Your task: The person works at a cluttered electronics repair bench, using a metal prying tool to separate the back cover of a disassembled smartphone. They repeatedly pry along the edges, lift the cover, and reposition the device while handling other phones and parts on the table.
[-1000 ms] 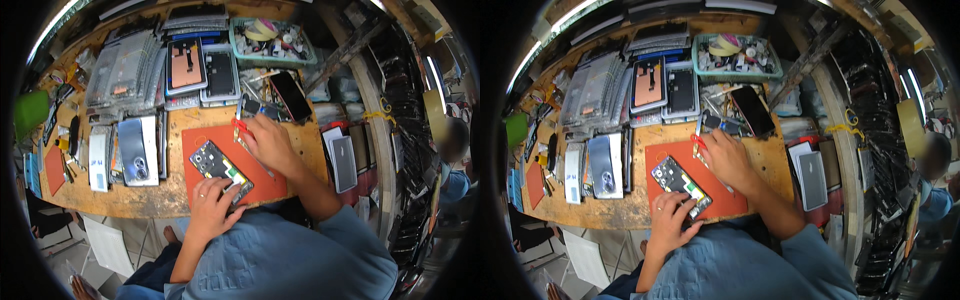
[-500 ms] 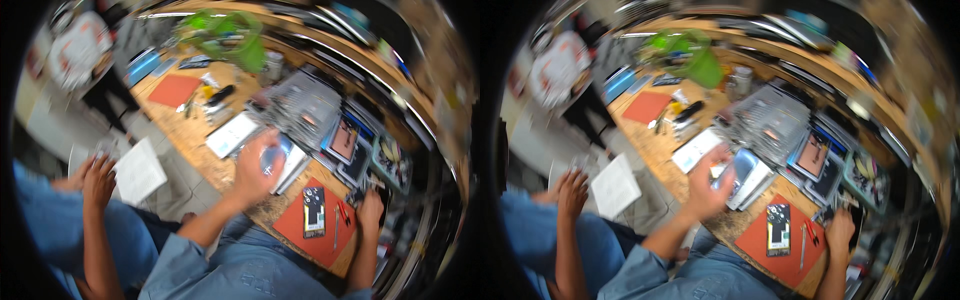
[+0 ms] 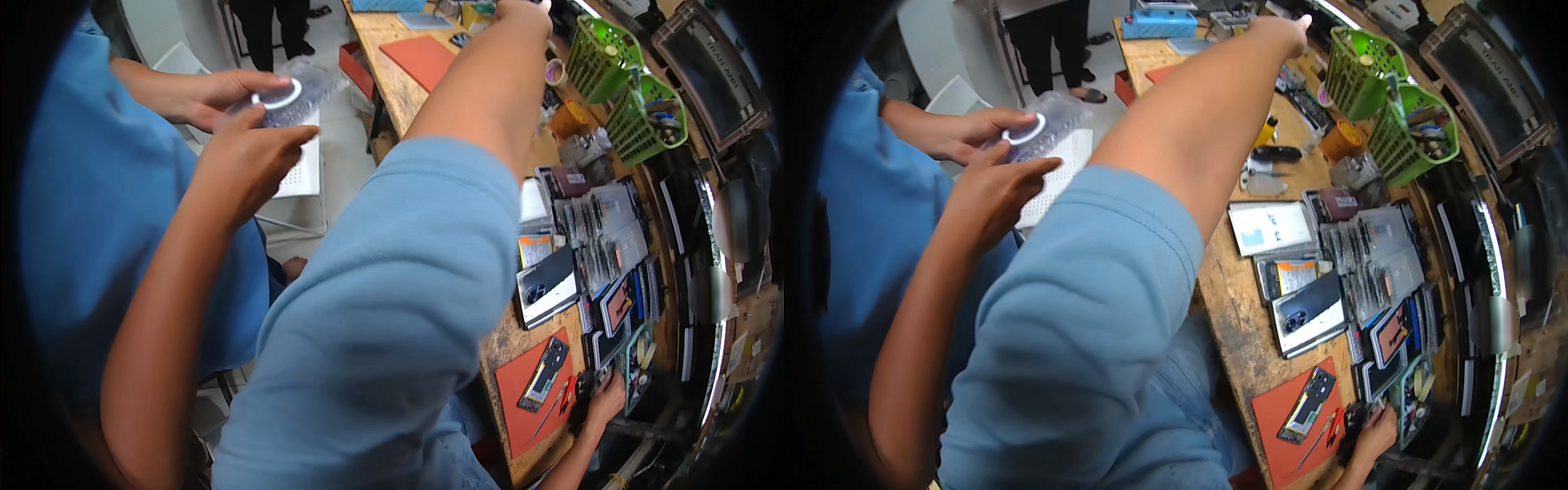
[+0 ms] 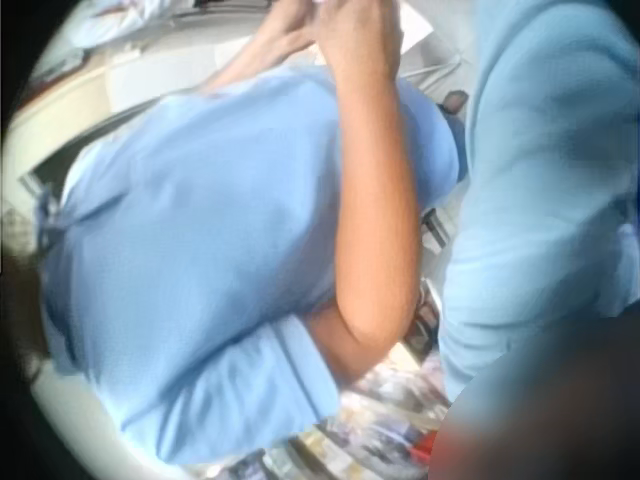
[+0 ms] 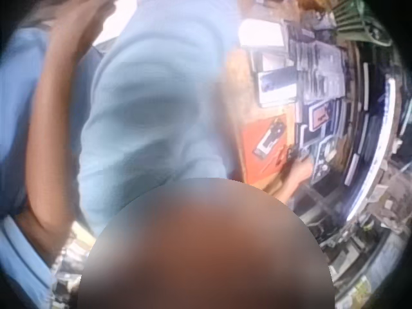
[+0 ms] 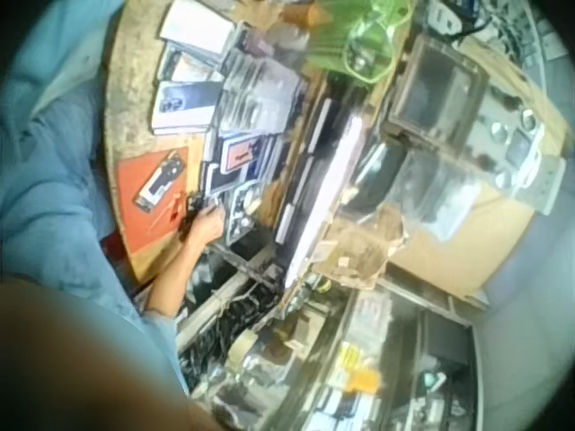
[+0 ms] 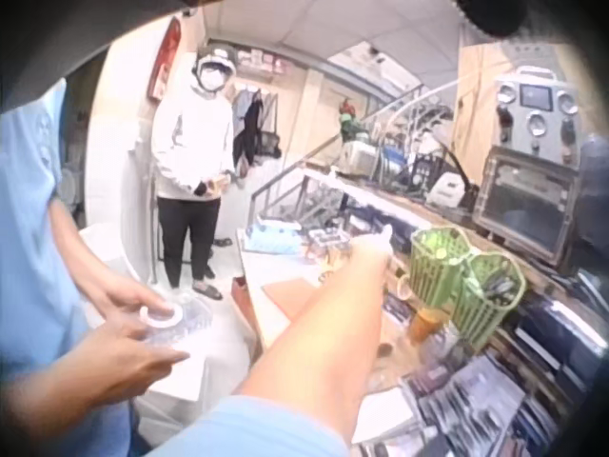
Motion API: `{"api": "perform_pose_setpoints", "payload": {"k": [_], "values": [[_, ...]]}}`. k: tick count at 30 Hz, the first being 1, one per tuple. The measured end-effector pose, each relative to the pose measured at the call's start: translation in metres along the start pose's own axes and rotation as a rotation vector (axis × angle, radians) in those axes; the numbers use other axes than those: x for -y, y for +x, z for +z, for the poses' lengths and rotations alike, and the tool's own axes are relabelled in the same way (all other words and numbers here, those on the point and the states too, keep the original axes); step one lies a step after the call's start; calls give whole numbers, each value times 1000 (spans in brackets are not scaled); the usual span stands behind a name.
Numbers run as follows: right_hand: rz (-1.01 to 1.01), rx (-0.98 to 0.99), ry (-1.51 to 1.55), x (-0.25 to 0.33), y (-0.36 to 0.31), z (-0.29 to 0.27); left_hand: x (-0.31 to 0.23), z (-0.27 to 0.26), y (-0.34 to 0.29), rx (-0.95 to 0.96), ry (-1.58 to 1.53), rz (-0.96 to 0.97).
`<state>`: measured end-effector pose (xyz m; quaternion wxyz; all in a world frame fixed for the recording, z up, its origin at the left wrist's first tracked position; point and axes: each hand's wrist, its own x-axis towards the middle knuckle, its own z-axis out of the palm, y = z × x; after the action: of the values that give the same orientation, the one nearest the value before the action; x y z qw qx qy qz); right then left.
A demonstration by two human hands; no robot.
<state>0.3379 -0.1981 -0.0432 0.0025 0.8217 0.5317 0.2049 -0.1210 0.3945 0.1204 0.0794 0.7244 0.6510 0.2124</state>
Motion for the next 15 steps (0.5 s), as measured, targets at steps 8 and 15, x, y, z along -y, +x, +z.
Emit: {"api": "perform_pose_setpoints", "payload": {"k": [8,15], "values": [[194,-284,505,-13,4,-22,40,1,25,-107,-160,66],[495,-207,1009,73,-18,-82,177,31,3,-471,-304,418]]}}
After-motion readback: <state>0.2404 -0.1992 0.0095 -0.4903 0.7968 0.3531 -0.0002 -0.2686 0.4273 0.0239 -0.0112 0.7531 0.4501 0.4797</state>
